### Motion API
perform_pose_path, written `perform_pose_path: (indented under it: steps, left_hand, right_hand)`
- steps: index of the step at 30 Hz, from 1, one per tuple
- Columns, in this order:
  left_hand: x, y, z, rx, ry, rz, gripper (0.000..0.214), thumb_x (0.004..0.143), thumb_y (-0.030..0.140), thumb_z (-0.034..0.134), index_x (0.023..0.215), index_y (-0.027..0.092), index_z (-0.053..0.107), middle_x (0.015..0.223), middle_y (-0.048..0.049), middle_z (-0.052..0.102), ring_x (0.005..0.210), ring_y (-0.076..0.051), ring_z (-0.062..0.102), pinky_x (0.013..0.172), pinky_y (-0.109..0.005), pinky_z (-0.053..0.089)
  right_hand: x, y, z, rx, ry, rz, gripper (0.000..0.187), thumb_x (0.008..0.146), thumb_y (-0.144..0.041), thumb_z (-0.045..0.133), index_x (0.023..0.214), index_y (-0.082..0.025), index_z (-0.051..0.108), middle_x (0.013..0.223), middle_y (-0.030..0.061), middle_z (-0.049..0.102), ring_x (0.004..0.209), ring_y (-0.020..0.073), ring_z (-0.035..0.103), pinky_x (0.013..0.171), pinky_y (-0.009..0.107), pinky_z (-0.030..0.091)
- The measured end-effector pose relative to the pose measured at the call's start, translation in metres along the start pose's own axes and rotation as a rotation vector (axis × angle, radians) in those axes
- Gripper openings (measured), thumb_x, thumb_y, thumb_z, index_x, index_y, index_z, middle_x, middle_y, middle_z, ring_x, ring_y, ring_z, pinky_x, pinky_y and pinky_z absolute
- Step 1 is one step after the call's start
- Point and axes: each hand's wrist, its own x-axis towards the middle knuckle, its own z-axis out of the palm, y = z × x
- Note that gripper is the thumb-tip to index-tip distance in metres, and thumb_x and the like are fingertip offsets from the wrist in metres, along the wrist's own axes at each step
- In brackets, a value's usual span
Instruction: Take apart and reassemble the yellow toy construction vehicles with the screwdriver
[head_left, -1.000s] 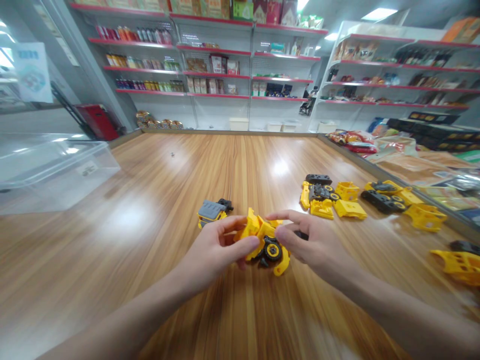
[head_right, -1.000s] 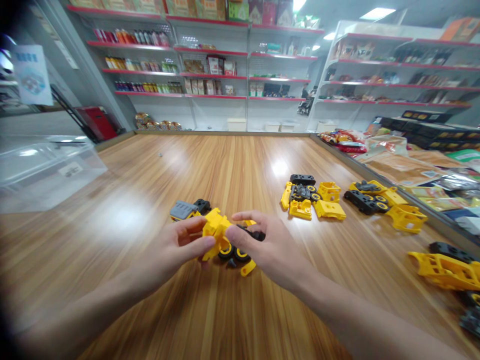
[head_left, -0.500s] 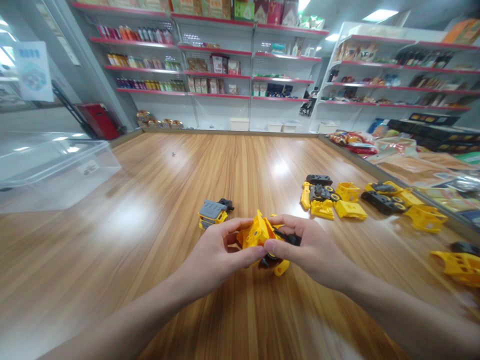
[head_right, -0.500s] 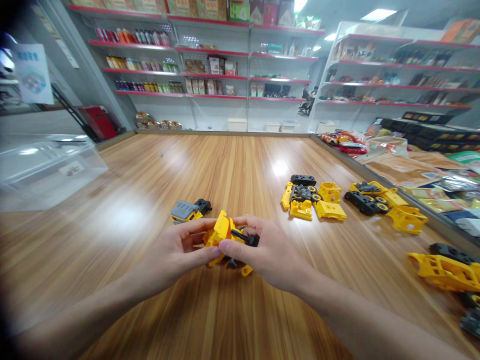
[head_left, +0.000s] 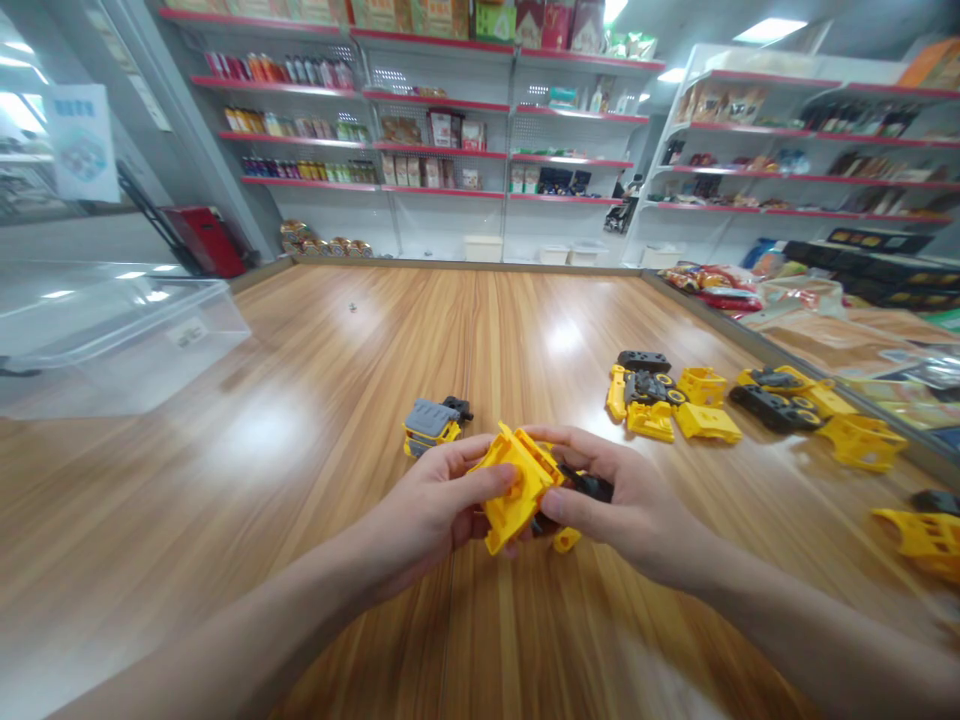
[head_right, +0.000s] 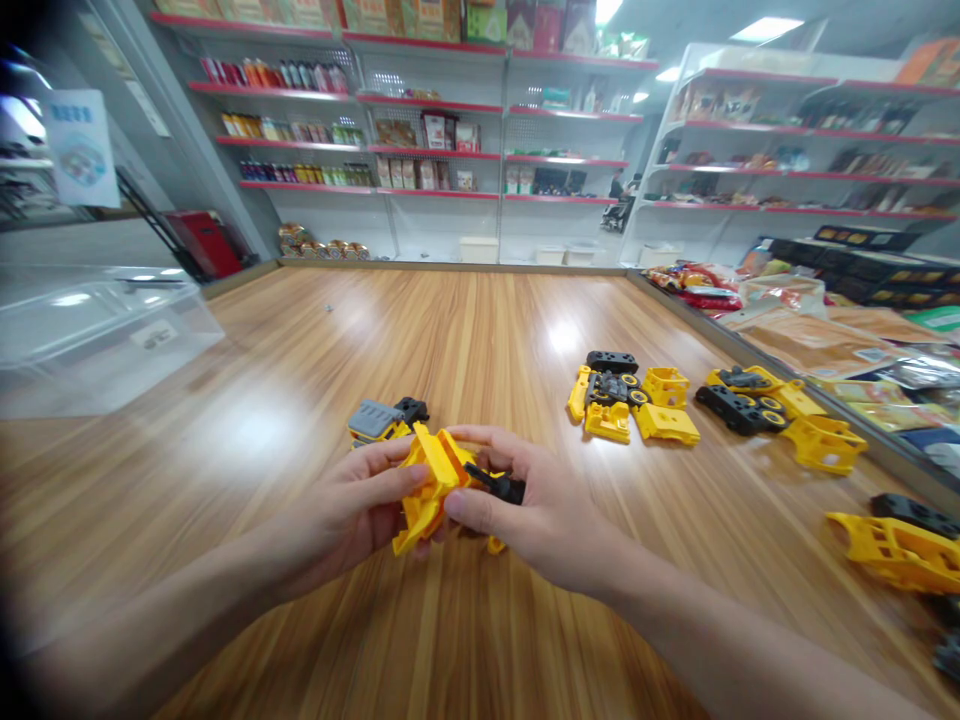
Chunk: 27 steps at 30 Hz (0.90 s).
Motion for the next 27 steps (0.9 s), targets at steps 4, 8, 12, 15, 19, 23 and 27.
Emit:
perform_pose_path:
  steps: [4,8,12,15,19,23,27]
  left_hand:
    - [-0.002,0.005,-0.005,-0.172,0.055,-0.025,0.021,0.091,0.022,0.053,0.101,0.01,0.067,0.084,-0.0101,0.066,0.069,-0.017,0.067,0.056,-0.023,0.055]
    - [-0.005,0.01,-0.01,-0.366,0.058,-0.085,0.031,0.09,0.023,0.048,0.107,0.004,0.066,0.077,-0.0132,0.066,0.064,-0.018,0.066,0.052,-0.021,0.056]
    - [-0.007,0.014,-0.009,-0.502,0.091,-0.111,0.034,0.09,0.018,0.04,0.107,0.003,0.065,0.07,-0.0133,0.065,0.054,-0.016,0.063,0.044,-0.019,0.051]
    - [-0.007,0.016,-0.008,-0.562,0.107,-0.142,0.036,0.089,0.015,0.035,0.103,0.002,0.066,0.071,-0.0142,0.065,0.048,-0.014,0.06,0.039,-0.018,0.048]
    - [-0.008,0.017,-0.006,-0.565,-0.016,-0.215,0.039,0.086,0.015,0.034,0.099,-0.001,0.067,0.065,-0.0139,0.063,0.044,-0.012,0.057,0.035,-0.015,0.046]
    - [-0.008,0.016,-0.004,-0.558,-0.088,-0.248,0.04,0.087,0.014,0.033,0.099,-0.001,0.068,0.06,-0.0124,0.061,0.044,-0.012,0.058,0.037,-0.016,0.048]
    - [-0.007,0.013,-0.004,-0.534,-0.118,-0.242,0.038,0.087,0.014,0.035,0.1,0.0,0.068,0.06,-0.0124,0.062,0.046,-0.013,0.058,0.039,-0.016,0.049]
  right_hand:
    - [-0.001,0.004,-0.001,0.21,0.105,0.054,0.02,0.096,-0.039,0.052,0.104,-0.021,0.054,0.075,-0.0035,0.054,0.051,0.0043,0.044,0.044,0.016,0.03]
    - [-0.003,0.002,-0.003,0.143,0.159,0.041,0.018,0.096,-0.035,0.052,0.09,-0.018,0.056,0.069,-0.0041,0.05,0.053,0.0052,0.039,0.046,0.018,0.028]
    - [-0.003,-0.004,0.002,-0.109,0.196,-0.01,0.017,0.09,-0.033,0.064,0.1,-0.019,0.064,0.081,0.0,0.061,0.07,0.0092,0.054,0.06,0.021,0.042]
    - [-0.002,-0.003,0.006,-0.077,0.227,0.008,0.022,0.088,-0.036,0.066,0.103,-0.019,0.063,0.078,-0.0009,0.064,0.062,0.0074,0.053,0.053,0.019,0.041]
    - [-0.001,0.001,0.01,0.005,0.246,0.019,0.025,0.088,-0.04,0.066,0.101,-0.019,0.058,0.074,-0.0023,0.064,0.052,0.0047,0.048,0.045,0.017,0.036]
    - [-0.003,0.0,0.014,0.006,0.243,0.016,0.024,0.086,-0.038,0.068,0.096,-0.019,0.057,0.062,-0.0067,0.057,0.047,0.0038,0.044,0.043,0.016,0.034]
    - [-0.005,-0.001,0.017,-0.091,0.284,0.013,0.022,0.084,-0.035,0.071,0.092,-0.019,0.058,0.056,-0.0083,0.054,0.045,0.0034,0.043,0.042,0.015,0.033]
